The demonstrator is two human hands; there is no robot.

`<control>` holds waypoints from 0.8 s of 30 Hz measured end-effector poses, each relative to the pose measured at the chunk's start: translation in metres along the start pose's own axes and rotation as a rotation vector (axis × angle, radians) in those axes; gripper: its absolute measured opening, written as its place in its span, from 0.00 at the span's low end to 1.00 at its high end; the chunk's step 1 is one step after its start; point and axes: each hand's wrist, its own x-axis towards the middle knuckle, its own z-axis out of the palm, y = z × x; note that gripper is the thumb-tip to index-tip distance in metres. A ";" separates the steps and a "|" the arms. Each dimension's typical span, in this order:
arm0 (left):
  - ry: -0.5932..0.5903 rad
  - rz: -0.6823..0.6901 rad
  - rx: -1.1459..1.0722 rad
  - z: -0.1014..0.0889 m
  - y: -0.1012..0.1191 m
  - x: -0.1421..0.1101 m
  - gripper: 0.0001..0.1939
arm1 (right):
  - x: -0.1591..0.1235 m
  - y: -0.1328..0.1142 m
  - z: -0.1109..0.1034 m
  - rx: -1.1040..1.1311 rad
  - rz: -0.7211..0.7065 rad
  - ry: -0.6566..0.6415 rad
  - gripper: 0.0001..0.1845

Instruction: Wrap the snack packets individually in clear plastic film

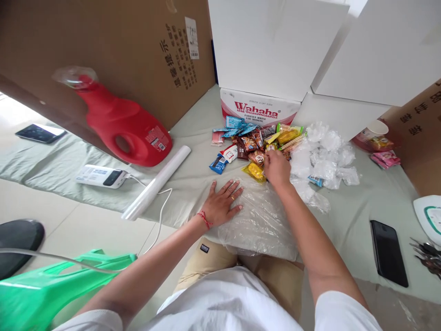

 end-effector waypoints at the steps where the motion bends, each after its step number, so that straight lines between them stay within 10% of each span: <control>1: 0.000 0.001 -0.001 0.000 0.000 0.000 0.34 | 0.010 -0.008 0.007 -0.071 -0.058 -0.053 0.20; 18: 0.031 0.019 -0.029 0.001 -0.002 -0.002 0.33 | 0.040 -0.005 0.016 -0.199 0.157 -0.355 0.24; 24: 0.026 0.019 -0.038 0.001 -0.002 -0.002 0.33 | 0.027 0.016 0.005 -0.091 0.141 -0.202 0.21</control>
